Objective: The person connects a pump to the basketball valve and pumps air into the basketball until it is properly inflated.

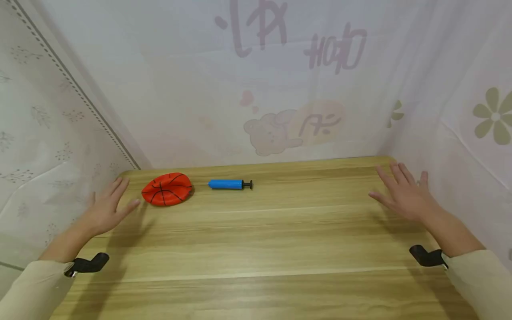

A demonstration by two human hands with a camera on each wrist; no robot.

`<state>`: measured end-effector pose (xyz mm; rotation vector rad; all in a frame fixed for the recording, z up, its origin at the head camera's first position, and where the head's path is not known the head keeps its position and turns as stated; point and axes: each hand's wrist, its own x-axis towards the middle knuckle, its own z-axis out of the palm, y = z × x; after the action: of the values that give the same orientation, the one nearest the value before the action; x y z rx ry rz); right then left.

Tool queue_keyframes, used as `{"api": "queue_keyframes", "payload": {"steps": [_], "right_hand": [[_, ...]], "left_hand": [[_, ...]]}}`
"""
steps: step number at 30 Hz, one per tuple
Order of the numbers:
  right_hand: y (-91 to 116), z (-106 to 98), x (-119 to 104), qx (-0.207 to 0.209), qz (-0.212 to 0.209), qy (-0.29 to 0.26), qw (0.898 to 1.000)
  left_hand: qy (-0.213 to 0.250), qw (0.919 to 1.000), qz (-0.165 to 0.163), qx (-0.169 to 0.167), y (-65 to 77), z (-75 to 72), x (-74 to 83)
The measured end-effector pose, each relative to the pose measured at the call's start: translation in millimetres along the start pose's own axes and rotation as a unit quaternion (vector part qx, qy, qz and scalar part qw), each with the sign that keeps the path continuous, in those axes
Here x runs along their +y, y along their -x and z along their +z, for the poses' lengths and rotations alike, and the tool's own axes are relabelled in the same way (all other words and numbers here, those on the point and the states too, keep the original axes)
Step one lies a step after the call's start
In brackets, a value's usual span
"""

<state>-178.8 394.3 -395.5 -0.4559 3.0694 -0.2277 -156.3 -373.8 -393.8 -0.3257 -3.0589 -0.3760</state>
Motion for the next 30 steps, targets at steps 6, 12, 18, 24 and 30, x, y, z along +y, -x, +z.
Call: {"api": "queue_keyframes", "payload": {"steps": [6,12,18,24,30], "right_hand": [[-23,-7,-26,0.009,-0.045,0.001,0.999],[-53,-12,-62,-0.031,-0.077,0.017,0.996],[-77,-13,-106,-0.05,-0.125,0.008,0.991],[-102,-9,-150,-0.065,-0.157,0.002,0.985],[-129,4,-189,-0.081,-0.182,0.013,0.98]], "left_hand": [[0.008,0.9994,0.03,0.011,-18.1,-12.5,16.9],[0.002,0.9997,0.015,-0.018,-38.2,-18.3,34.9],[0.012,0.9986,0.02,-0.047,-51.6,-11.4,41.6],[0.01,0.9981,0.01,-0.059,-65.5,-1.7,44.9],[0.001,0.9975,0.019,-0.068,-80.9,6.5,54.5]]}}
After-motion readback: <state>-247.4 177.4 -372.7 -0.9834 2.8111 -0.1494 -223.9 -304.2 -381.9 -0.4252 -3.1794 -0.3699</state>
